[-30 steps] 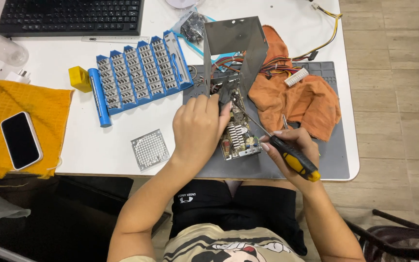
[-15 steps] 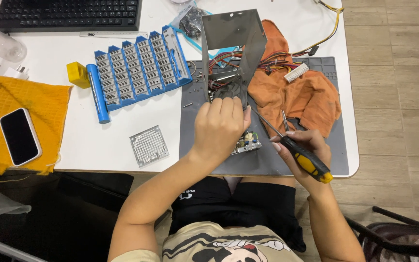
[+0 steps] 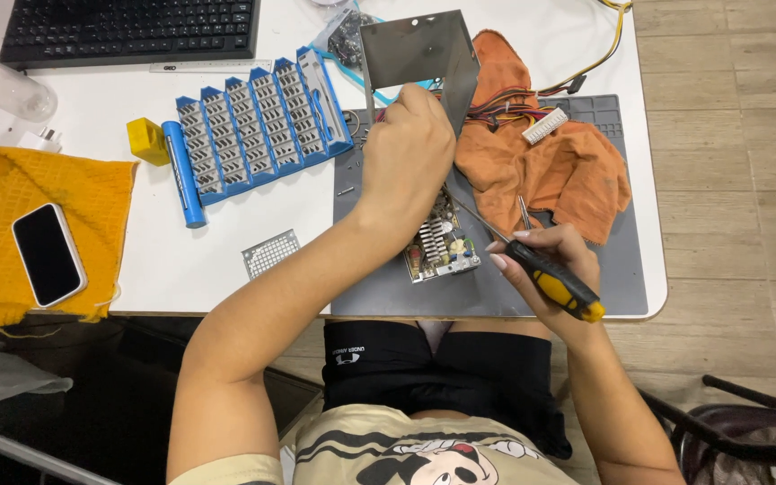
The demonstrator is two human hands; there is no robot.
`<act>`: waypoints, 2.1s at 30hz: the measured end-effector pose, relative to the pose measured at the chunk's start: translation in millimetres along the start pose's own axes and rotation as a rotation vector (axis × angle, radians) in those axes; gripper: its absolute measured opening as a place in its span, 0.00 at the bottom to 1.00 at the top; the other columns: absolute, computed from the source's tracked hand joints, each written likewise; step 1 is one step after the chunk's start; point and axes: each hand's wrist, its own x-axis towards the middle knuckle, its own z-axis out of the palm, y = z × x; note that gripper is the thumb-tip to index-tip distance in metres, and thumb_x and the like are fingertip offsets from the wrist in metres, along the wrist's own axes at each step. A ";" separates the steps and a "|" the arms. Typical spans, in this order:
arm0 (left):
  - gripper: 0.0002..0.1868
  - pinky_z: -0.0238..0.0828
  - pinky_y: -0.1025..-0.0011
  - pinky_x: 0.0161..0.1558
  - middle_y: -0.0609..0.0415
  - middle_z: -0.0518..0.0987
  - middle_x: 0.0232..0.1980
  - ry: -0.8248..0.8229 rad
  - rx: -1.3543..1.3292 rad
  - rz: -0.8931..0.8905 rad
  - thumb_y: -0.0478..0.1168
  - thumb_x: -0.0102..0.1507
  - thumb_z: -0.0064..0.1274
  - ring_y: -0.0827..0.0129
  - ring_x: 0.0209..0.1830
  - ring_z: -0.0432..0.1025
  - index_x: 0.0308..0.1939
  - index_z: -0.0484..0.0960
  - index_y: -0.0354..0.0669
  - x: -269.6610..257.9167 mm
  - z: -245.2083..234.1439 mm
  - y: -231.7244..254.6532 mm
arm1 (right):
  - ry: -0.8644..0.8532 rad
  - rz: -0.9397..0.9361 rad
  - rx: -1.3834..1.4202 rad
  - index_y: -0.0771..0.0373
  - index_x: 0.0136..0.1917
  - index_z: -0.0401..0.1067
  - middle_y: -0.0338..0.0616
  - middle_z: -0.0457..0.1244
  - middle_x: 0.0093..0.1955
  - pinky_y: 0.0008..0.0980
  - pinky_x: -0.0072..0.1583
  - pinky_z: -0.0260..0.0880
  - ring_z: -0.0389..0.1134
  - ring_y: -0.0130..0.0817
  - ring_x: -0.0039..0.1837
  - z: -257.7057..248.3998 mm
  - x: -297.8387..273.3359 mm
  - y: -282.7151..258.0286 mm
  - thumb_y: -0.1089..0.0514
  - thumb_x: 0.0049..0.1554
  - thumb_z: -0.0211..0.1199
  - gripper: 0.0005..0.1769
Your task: The person uses a screwdriver to work on the internal components of a power supply unit. They then use tweezers to pick up small parts and wipe the unit with a cloth.
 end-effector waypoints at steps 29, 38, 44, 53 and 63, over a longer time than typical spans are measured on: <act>0.15 0.67 0.64 0.50 0.35 0.78 0.55 0.194 -0.533 0.388 0.29 0.69 0.52 0.53 0.50 0.72 0.60 0.80 0.30 -48.5 -10.1 -34.5 | 0.004 0.057 0.082 0.72 0.56 0.70 0.55 0.74 0.46 0.29 0.46 0.74 0.76 0.35 0.42 -4.0 15.3 5.7 0.68 0.57 0.74 0.17; 0.10 0.70 0.66 0.54 0.38 0.79 0.49 0.326 -0.404 0.429 0.30 0.69 0.52 0.55 0.50 0.73 0.53 0.82 0.32 -21.2 21.2 -41.5 | 0.020 0.022 0.088 0.74 0.55 0.70 0.57 0.73 0.46 0.29 0.46 0.74 0.76 0.35 0.42 -5.2 15.6 8.8 0.69 0.56 0.73 0.17; 0.13 0.57 0.72 0.43 0.55 0.72 0.39 0.336 -0.184 0.383 0.30 0.70 0.41 0.66 0.40 0.62 0.35 0.77 0.48 -8.1 3.3 -61.5 | -0.031 -0.014 0.128 0.63 0.56 0.63 0.55 0.71 0.50 0.28 0.60 0.79 0.78 0.39 0.56 -0.6 20.5 3.5 0.68 0.60 0.69 0.16; 0.13 0.50 0.70 0.44 0.58 0.69 0.37 0.511 -0.171 0.283 0.30 0.67 0.46 0.69 0.41 0.62 0.29 0.75 0.51 -17.7 22.9 -63.1 | -0.010 -0.196 0.020 0.68 0.57 0.68 0.55 0.73 0.52 0.32 0.56 0.77 0.78 0.44 0.55 29.3 41.0 22.3 0.70 0.58 0.73 0.17; 0.06 0.55 0.70 0.45 0.59 0.76 0.40 0.646 -0.341 0.174 0.35 0.68 0.57 0.69 0.38 0.65 0.36 0.82 0.49 -39.9 20.4 -65.2 | 0.031 -0.119 0.096 0.73 0.55 0.72 0.58 0.74 0.48 0.30 0.45 0.77 0.78 0.40 0.44 29.3 31.6 24.0 0.71 0.56 0.74 0.16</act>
